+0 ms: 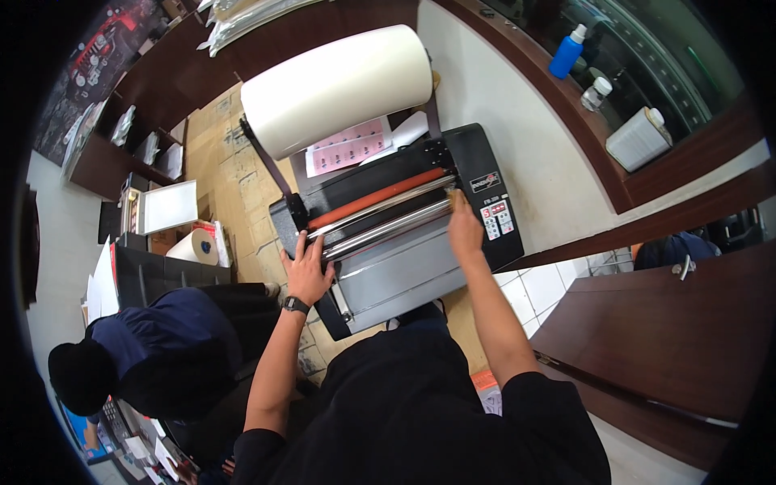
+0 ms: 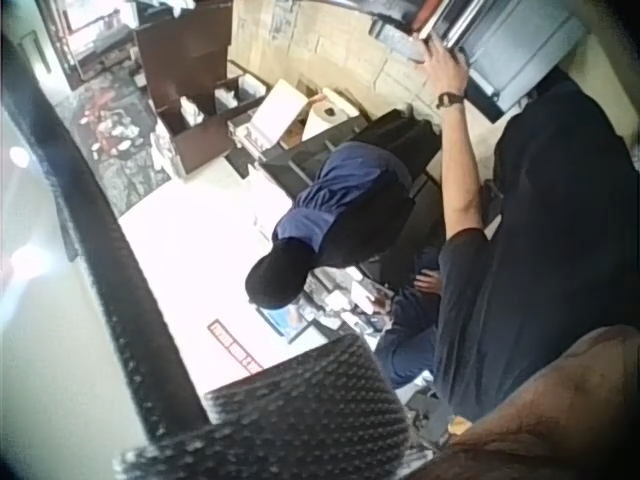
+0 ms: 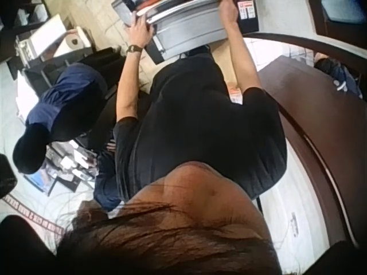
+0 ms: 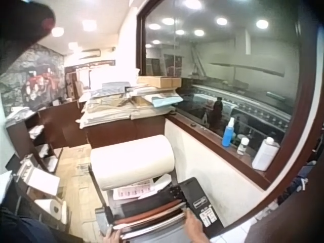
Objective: Cleaning the rollers of a laminating machine using a cloth and cleaning solution.
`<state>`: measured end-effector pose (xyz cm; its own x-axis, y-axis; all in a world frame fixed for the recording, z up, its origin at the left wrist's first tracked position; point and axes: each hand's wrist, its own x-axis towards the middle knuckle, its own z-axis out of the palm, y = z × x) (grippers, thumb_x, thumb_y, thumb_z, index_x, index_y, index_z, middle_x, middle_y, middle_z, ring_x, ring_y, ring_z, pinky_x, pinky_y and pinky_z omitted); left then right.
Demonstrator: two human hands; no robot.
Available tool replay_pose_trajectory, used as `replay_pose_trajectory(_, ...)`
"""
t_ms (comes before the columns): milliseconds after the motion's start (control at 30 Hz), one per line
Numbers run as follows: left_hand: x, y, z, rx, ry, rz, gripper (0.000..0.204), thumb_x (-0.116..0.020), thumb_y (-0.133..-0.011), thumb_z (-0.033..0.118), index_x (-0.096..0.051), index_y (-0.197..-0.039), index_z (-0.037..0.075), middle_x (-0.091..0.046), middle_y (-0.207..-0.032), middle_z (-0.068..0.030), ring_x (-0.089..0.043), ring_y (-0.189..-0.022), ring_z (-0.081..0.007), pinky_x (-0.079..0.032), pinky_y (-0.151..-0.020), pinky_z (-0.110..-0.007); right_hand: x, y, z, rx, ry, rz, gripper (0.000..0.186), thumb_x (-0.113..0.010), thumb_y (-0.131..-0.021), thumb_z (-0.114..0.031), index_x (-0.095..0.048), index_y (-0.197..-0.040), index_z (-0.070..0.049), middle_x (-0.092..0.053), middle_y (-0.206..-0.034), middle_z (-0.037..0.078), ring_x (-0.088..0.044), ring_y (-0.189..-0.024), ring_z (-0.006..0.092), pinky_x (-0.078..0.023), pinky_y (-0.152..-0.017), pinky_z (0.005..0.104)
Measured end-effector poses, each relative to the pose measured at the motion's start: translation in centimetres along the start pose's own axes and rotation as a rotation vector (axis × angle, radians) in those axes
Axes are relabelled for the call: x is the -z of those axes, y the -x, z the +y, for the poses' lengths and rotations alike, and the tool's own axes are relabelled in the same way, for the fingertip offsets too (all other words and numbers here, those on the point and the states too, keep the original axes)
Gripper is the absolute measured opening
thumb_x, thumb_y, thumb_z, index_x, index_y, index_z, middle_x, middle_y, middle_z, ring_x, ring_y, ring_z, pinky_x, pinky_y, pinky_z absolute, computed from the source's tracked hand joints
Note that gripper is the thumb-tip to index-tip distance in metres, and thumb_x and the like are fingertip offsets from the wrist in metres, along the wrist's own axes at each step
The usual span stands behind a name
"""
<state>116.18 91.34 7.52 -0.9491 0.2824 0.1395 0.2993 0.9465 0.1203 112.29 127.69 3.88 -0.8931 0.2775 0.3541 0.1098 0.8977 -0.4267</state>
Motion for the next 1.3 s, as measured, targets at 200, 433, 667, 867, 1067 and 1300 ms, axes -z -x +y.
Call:
replay_pose_trajectory(200, 2.8, -1.8, -1.4, 0.030, 0.191, -0.301, 0.077, -0.078, -0.076, 0.020, -0.043, -0.144, 0.011, -0.056, -0.143, -0.0063, -0.031, -0.149, -0.0261, -0.026, -0.104, -0.078, -3.8, 5.6, -8.3, 0.224, -0.083, -0.349, 0.046, -0.047, -0.095, -0.005, -0.043, -0.141, -0.003, -0.067, -0.097, 0.020, -0.071, -0.086, 0.0397, -0.059, -0.069, 0.0511)
replay_pose_trajectory(433, 5.3, -2.1, -0.7, 0.020, 0.200, -0.376, 0.091, -0.080, -0.072, 0.014, -0.038, -0.152, 0.014, -0.053, -0.147, -0.0075, -0.030, -0.151, -0.0251, -0.028, -0.105, -0.078, -6.9, 10.9, -19.6, 0.608, -0.254, -0.437, 0.053, -0.054, -0.089, -0.004, -0.046, -0.141, -0.001, -0.067, -0.105, 0.018, -0.071, -0.086, 0.0325, -0.061, -0.071, 0.0452)
replay_pose_trajectory(667, 3.2, -1.5, 0.0, 0.030, 0.022, -0.275, 0.095, -0.078, -0.073, 0.016, -0.032, -0.157, 0.013, -0.056, -0.142, -0.0044, -0.032, -0.149, -0.0230, -0.031, -0.104, -0.074, -2.2, 4.5, -6.2, 0.184, -0.179, -0.366, 0.050, -0.041, -0.097, -0.004, -0.041, -0.147, -0.008, -0.064, -0.110, 0.028, -0.066, -0.094, 0.0487, -0.055, -0.079, 0.0561)
replay_pose_trajectory(867, 1.0, -1.4, 0.5, 0.057, -0.052, -0.165, 0.096, -0.073, -0.076, 0.008, -0.027, -0.160, 0.015, -0.059, -0.136, -0.0022, -0.034, -0.147, -0.0217, -0.029, -0.103, -0.079, 0.4, -0.7, 1.4, 0.026, -0.055, -0.184, 0.056, -0.050, -0.096, -0.003, -0.036, -0.151, -0.001, -0.065, -0.113, 0.028, -0.067, -0.092, 0.0485, -0.056, -0.080, 0.0553)
replay_pose_trajectory(1067, 1.0, -2.2, 1.5, 0.145, -0.111, -0.212, 0.099, -0.080, -0.074, 0.010, -0.030, -0.159, 0.020, -0.057, -0.129, -0.0025, -0.043, -0.136, -0.0225, -0.032, -0.102, -0.079, -3.4, 6.6, -9.0, 0.238, -0.184, -0.428, 0.061, -0.044, -0.095, -0.002, -0.029, -0.154, 0.002, -0.064, -0.106, 0.026, -0.068, -0.090, 0.0441, -0.058, -0.076, 0.0515)
replay_pose_trajectory(1300, 3.3, -0.4, -0.8, -0.011, 0.185, -0.201, 0.094, -0.078, -0.074, 0.016, -0.033, -0.156, 0.013, -0.049, -0.148, -0.0065, -0.030, -0.150, -0.0246, -0.026, -0.109, -0.076, -6.6, 11.0, -17.4, 0.624, -0.231, -0.489, 0.061, -0.054, -0.089, -0.003, -0.039, -0.149, 0.000, -0.064, -0.104, 0.017, -0.066, -0.096, 0.0362, -0.058, -0.077, 0.0476)
